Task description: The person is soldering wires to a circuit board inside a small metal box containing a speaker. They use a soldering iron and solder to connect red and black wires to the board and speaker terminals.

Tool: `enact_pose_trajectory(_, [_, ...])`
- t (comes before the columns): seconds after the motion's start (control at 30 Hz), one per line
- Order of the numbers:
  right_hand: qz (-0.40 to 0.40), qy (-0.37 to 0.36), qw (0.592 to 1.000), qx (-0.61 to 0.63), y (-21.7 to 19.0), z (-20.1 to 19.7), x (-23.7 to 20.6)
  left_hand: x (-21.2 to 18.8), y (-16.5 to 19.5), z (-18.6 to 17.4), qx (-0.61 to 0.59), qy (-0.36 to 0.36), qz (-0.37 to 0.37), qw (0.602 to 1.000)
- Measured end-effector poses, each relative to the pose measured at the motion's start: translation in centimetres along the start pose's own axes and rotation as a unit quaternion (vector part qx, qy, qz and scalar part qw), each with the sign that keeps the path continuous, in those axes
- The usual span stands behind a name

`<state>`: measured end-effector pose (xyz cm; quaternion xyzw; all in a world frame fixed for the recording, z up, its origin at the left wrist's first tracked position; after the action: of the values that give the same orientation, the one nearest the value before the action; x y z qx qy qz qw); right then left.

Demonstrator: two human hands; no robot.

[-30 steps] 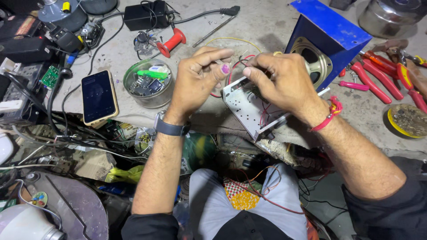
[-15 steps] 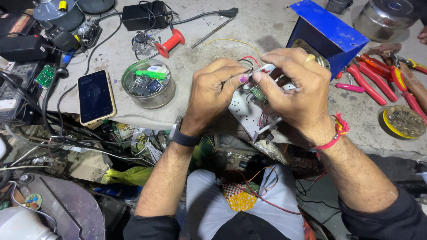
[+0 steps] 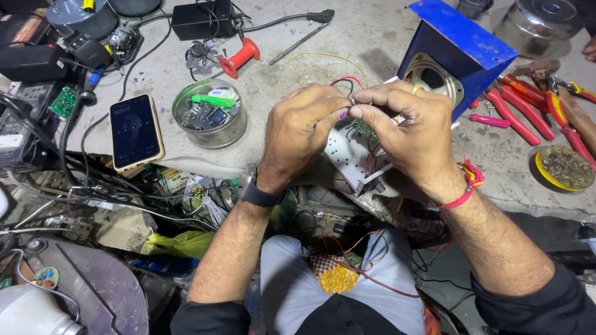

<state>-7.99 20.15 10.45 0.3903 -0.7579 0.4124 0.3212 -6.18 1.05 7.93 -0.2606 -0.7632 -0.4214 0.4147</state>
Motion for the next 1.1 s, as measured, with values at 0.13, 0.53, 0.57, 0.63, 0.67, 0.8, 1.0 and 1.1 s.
enact_pose_trajectory(0.13, [0.015,0.004,1.0,-0.008,-0.1,0.0,-0.3,-0.1,0.1,-0.1,0.002,0.005,-0.002,1.0])
enact_pose_trajectory(0.53, [-0.007,0.055,0.998,-0.011,0.5,-0.6,-1.2,0.8,-2.9,1.5,-0.334,-0.155,-0.236,0.899])
enact_pose_trajectory(0.57, [-0.009,0.061,0.998,-0.016,0.5,-0.8,-1.2,1.3,-3.1,1.5,-0.338,-0.166,-0.218,0.901])
enact_pose_trajectory(0.63, [-0.011,0.066,0.998,-0.023,0.6,-1.1,-0.9,2.6,-3.4,1.5,-0.344,-0.187,-0.178,0.903])
enact_pose_trajectory(0.67, [-0.01,0.063,0.998,-0.025,0.6,-1.2,-0.7,3.3,-3.5,1.4,-0.304,-0.199,-0.154,0.919])
enact_pose_trajectory(0.8, [0.033,-0.001,0.999,-0.033,0.4,-2.1,-0.1,5.7,-3.8,0.4,-0.158,-0.208,0.022,0.965])
enact_pose_trajectory(1.0, [0.104,0.088,0.99,0.032,1.4,-5.0,-4.8,6.6,-7.1,0.2,0.049,-0.22,0.086,0.97])
enact_pose_trajectory(1.1, [0.109,0.121,0.987,-0.006,4.3,-5.3,-7.9,6.5,-9.8,1.8,0.121,-0.25,0.079,0.957])
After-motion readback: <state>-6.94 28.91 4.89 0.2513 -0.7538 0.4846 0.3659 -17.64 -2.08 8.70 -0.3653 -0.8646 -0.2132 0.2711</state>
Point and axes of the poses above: each hand's wrist, its own x-axis towards the middle knuckle, its own z-axis out of the palm, y = z × x, the point moved 2 cm from there along x, towards the middle knuckle, and after that the axes turned 5 degrees about y, right-handed, at the moved point
